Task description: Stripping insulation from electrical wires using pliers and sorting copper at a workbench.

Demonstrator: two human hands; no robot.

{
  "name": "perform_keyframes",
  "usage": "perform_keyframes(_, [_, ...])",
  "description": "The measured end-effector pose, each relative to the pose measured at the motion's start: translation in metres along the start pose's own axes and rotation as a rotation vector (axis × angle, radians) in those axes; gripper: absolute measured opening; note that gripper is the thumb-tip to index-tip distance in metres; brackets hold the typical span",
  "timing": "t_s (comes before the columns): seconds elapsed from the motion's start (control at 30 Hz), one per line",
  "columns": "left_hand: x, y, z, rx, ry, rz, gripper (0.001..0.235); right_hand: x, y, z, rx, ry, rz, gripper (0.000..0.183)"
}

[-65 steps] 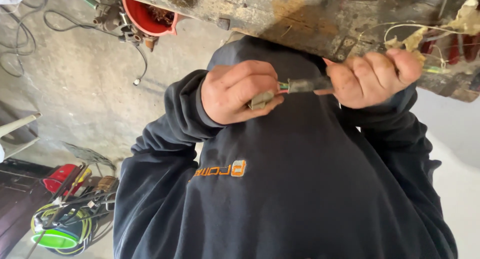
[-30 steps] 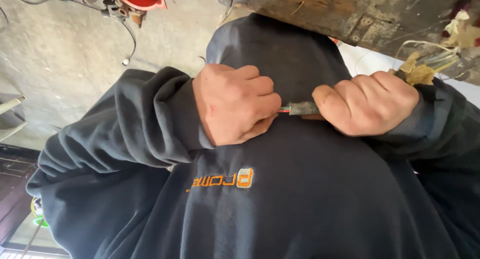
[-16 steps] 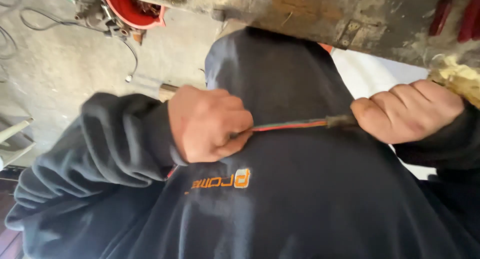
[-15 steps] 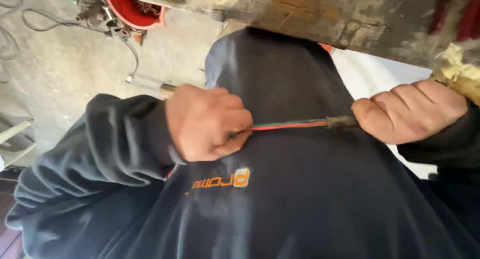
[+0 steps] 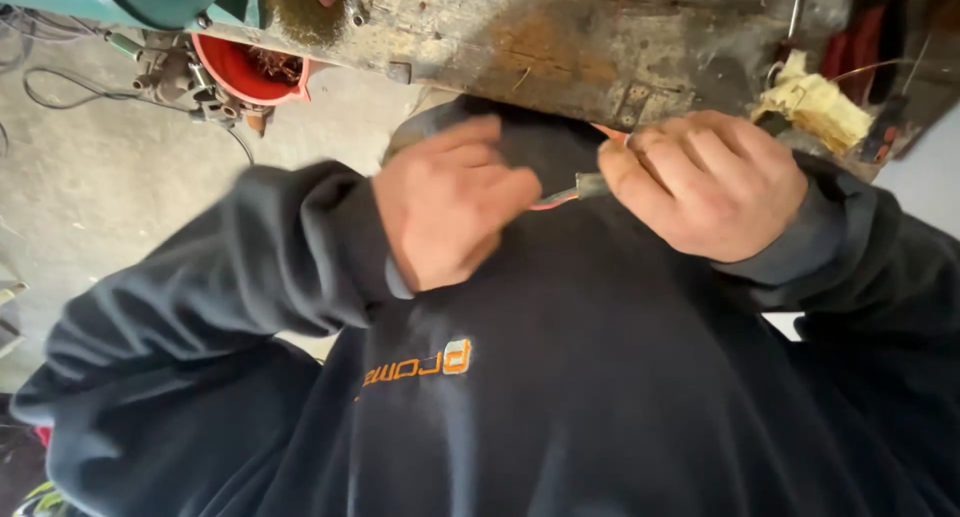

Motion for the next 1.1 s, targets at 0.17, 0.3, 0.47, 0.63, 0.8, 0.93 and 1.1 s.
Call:
perform_keyframes(0.17, [-0.022, -0.010, -0.011, 0.277, -0.612, 0.066, 0.024, 0.004, 0.006, 0.014, -0.039, 0.243, 0.122, 0.026])
perform_keyframes(0.3, [-0.001, -0.007, -0.013, 0.144, -0.447, 0.116, 0.026, -0.004, -0.008, 0.021, -0.080, 0.683, 0.090, 0.038])
perform_keyframes(0.47, [0.017, -0.008, -0.026, -0.046, -0.280, 0.137, 0.033, 0.021, -0.022, 0.020, -0.015, 0.447, 0.042, 0.023])
perform_keyframes(0.63, [0.029, -0.005, -0.027, -0.097, -0.415, 0.209, 0.027, 0.036, -0.032, 0.021, 0.050, 0.304, 0.021, 0.006])
perform_keyframes(0.8, [0.029, -0.009, -0.028, -0.124, -0.452, 0.246, 0.024, 0.041, -0.039, 0.024, 0.060, 0.278, -0.007, 0.007])
perform_keyframes(0.93, [0.034, -0.009, -0.024, -0.136, -0.458, 0.269, 0.023, 0.045, -0.040, 0.020, 0.068, 0.252, -0.009, 0.007])
perform_keyframes(1.1, [0.036, -0.010, -0.030, -0.149, -0.400, 0.272, 0.022, 0.048, -0.046, 0.019, 0.139, 0.270, 0.016, 0.008])
Point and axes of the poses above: each hand's wrist, its own y-axis towards the middle knuckle, its own x-axis out of the back of the hand, z = x × y, the point moved 1 cm from there along y, towards the middle knuckle, and after that the axes turned 7 degrees about z, right-handed, at the moved point
